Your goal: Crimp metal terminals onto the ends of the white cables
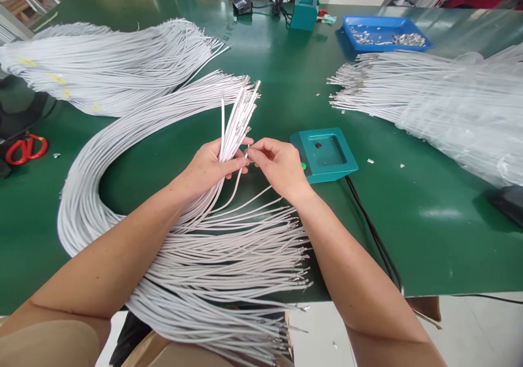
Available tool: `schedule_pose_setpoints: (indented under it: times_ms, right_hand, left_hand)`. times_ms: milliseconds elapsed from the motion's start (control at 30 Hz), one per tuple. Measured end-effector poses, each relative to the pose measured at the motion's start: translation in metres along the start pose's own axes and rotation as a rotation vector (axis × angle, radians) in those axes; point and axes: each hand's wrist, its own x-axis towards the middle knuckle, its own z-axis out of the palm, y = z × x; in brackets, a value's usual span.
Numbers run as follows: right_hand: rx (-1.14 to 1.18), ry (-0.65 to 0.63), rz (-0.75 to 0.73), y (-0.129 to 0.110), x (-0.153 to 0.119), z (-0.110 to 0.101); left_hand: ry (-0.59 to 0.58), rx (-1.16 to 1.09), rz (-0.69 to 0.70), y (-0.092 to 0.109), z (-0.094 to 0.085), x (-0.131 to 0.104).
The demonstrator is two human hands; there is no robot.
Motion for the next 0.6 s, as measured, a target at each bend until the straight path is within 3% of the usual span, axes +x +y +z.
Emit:
schedule_pose_setpoints:
  times_ms: [133, 200, 333, 433, 600]
  right_hand:
    - [-0.609, -0.013, -0.388, 0.004, -0.003, -0.002]
    - [-0.797, -0.059, -0.471, 0.004, -0.004, -0.006]
    - [-0.941, -0.101, -0.367, 0.004, 0.001, -0.018]
    - [-0.976, -0.227, -0.264, 0.004, 0.008, -0.027]
    - [-0.913, -0.267, -0.277, 0.012, 0.009, -0.036]
  left_hand:
    - [-0.013, -0.054, -0.092, 0.000, -0.002, 0.003]
    - [-0.011, -0.076, -0.131, -0.002, -0.003, 0.005]
    - [0.020, -0.011, -0.182, -0.003, -0.006, 0.009]
    - [0.034, 0.077, -0.225, 0.001, -0.005, 0.010]
    - [0.043, 0.168, -0.290, 0.005, -0.003, 0.012]
